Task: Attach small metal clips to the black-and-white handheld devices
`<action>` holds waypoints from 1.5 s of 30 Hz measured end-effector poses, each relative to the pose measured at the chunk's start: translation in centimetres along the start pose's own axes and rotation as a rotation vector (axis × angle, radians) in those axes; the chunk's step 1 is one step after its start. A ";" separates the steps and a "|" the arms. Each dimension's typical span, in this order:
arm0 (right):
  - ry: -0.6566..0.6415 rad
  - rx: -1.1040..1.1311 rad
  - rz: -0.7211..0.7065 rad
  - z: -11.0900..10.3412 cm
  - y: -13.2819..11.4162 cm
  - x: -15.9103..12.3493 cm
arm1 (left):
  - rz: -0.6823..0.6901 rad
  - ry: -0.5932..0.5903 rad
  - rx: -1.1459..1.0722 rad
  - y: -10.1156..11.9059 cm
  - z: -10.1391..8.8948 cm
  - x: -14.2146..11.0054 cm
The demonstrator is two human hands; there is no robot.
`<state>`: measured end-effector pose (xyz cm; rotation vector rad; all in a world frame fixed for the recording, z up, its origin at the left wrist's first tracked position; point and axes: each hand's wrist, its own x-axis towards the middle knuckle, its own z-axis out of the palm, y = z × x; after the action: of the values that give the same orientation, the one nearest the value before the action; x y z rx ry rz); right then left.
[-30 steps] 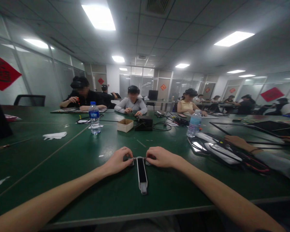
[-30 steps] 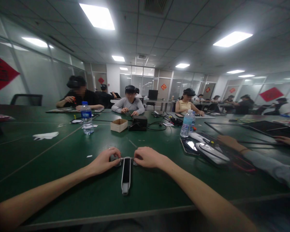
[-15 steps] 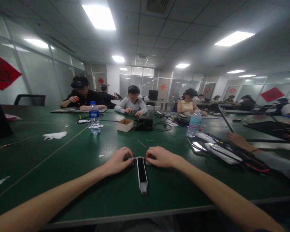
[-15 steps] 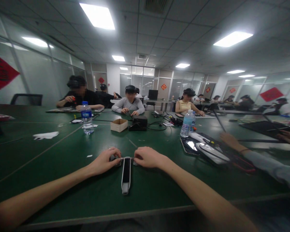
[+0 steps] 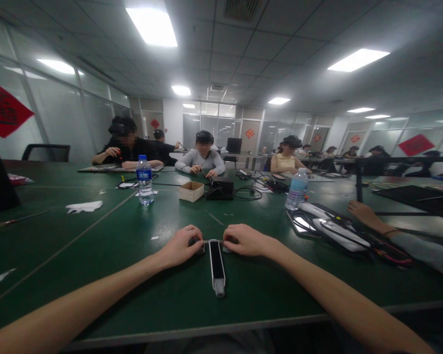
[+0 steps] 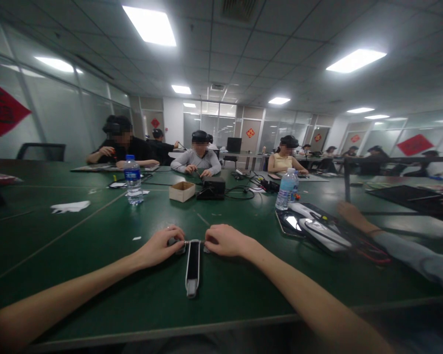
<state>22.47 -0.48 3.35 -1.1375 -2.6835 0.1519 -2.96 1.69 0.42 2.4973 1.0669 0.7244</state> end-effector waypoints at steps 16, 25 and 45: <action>-0.002 -0.020 0.001 0.0 0.0 0.0 | 0.008 0.022 0.016 0.0 0.0 -0.1; -0.019 0.010 0.019 -0.2 -0.4 0.0 | 0.006 0.011 -0.010 0.2 -0.2 -0.2; 0.158 0.067 -0.088 0.7 -1.8 -0.1 | 0.026 -0.014 -0.011 0.4 -0.4 -0.4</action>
<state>21.10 -1.77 3.01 -0.9667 -2.5629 0.1307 -3.18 1.20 0.84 2.5076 1.0246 0.7168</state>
